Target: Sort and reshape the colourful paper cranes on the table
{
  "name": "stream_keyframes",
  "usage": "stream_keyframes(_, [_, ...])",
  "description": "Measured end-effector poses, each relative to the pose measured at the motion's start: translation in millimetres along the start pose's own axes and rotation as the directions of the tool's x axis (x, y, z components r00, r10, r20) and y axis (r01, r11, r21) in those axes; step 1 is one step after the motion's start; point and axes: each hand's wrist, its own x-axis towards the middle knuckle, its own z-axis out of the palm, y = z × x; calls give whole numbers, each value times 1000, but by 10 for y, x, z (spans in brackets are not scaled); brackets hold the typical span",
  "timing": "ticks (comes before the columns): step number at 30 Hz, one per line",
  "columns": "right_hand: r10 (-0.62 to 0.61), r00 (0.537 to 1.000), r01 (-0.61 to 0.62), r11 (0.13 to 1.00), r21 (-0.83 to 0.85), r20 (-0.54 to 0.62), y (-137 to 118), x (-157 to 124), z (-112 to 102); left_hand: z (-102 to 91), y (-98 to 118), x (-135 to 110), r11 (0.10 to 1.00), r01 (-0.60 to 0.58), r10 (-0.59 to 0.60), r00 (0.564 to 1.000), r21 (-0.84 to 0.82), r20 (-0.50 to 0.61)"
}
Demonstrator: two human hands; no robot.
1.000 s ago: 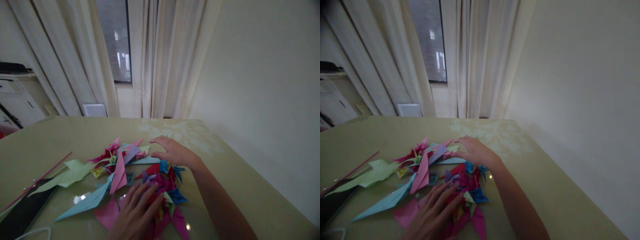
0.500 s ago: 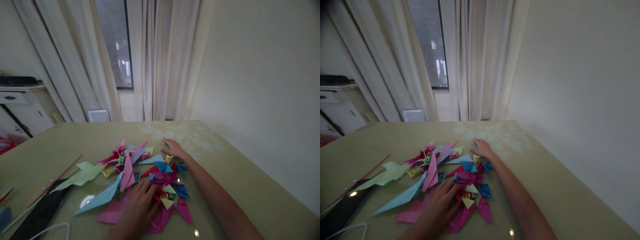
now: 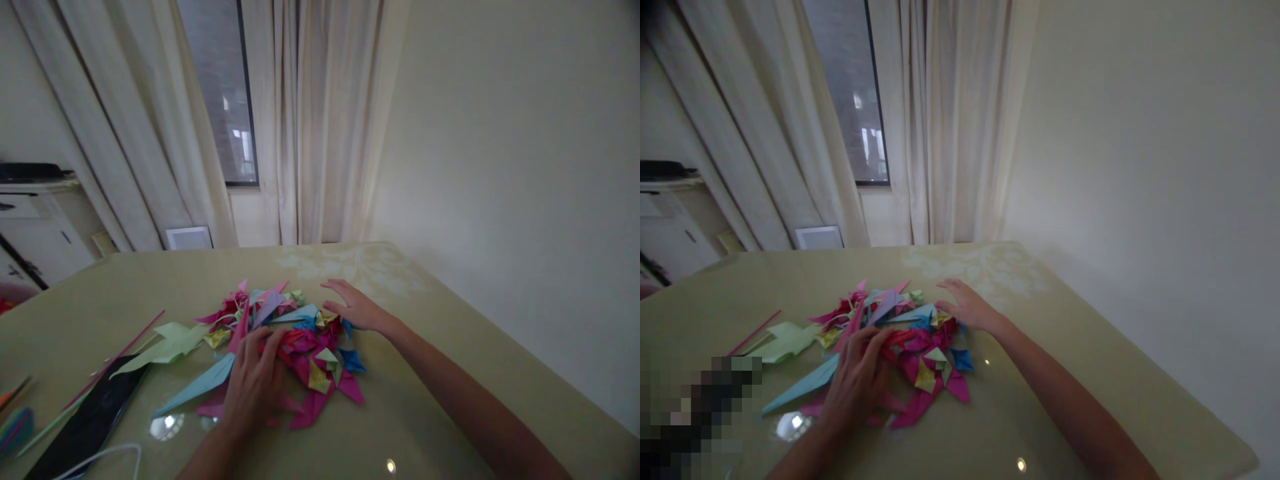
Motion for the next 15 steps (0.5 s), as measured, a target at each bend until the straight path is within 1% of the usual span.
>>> stream_keyframes(2, [89,995,-87,995,-39,36,127,-205,144,-19,128,-7,997,-69,69,997,19,-28])
stream_keyframes(4, [189,981,-188,982,-20,38,180,-331,330,0,326,-21,978,-205,205,979,-28,0])
stream_keyframes(5, [221,975,-221,975,6,31,172,-357,430,23,439,-27,959,-277,279,960,-61,29])
stream_keyframes(6, [219,976,-220,974,50,16,143,-359,529,52,552,-33,936,-339,346,936,-91,66])
stream_keyframes(8, [146,989,-149,969,198,28,46,-309,696,117,741,-43,906,-404,419,895,-126,150])
stream_keyframes(9, [96,995,-104,955,278,40,-6,-268,754,146,804,-49,905,-405,423,887,-128,185])
stream_keyframes(11, [42,998,-61,907,417,54,-82,-192,801,179,839,-70,925,-365,381,896,-109,228])
stream_keyframes(13, [91,995,-95,873,478,32,-86,-172,758,169,758,-110,950,-304,313,917,-74,248])
stream_keyframes(15, [180,984,-154,863,481,-7,-18,-252,655,121,607,-164,968,-249,247,932,-28,266])
